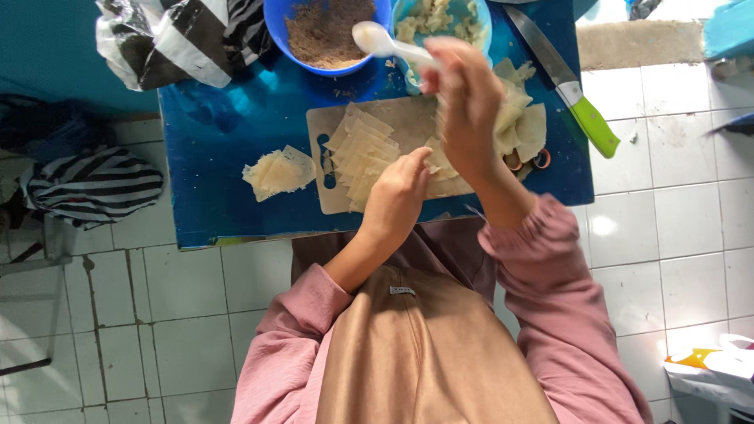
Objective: The person sits on the floor at a low table and folds thin square wrappers around a spoonful of filling, pinching and rolling each wrapper closed by hand. Finished rolls are set aside on the table while more wrappers are taken from a pile and filled from a blue bowl.
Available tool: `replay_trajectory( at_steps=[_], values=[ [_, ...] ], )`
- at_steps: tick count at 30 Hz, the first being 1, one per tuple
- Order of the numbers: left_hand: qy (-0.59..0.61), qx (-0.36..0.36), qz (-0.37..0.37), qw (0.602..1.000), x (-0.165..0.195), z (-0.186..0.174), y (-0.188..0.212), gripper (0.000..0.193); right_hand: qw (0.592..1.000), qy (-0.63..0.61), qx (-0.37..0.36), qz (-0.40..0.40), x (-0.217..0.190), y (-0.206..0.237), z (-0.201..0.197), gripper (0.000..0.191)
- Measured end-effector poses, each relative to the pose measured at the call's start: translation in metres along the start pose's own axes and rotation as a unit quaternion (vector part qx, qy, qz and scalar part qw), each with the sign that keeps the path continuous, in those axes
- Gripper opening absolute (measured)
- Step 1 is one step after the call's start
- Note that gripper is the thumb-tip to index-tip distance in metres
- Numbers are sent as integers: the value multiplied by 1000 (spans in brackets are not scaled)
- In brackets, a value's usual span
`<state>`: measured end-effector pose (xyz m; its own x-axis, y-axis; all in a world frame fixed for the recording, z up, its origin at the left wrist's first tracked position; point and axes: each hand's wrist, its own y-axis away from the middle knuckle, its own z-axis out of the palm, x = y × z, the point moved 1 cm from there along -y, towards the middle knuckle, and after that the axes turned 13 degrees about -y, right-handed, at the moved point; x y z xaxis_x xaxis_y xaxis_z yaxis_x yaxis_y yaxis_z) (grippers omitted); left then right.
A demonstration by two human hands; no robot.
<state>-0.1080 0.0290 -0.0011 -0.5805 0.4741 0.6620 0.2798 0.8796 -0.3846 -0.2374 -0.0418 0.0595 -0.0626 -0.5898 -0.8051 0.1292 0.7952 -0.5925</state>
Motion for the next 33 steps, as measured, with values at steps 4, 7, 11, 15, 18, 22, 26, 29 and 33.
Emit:
replay_trajectory(
  at_steps=[4,7,11,15,18,22,26,29,33],
  values=[
    [-9,-14,-13,1000,-2,-3,-4,22,977,166,-120,53,20,-43,23,32],
    [-5,-14,-9,1000,-1,-6,-7,16,952,284,-89,-79,-10,-14,-9,18],
    [7,-27,-2,1000,-3,-11,-11,8,878,409,-186,162,-38,46,-54,18],
    [0,-54,-1,999,-3,-12,-11,7,878,385,-193,208,-31,72,-54,16],
    [-2,-62,-12,998,-4,-10,-12,8,905,320,-157,231,-25,74,-53,11],
    [-15,-66,-20,998,-4,-10,-14,14,945,92,-72,304,-23,76,-58,7],
    [9,-59,-27,998,-2,-13,-16,35,952,30,-78,293,-13,78,-53,17],
    [20,-47,9,999,-1,-17,-15,39,953,18,-91,290,-10,77,-50,19],
    [-4,-80,20,997,-4,-16,-16,15,949,106,-166,245,-20,74,-56,23]
  ],
)
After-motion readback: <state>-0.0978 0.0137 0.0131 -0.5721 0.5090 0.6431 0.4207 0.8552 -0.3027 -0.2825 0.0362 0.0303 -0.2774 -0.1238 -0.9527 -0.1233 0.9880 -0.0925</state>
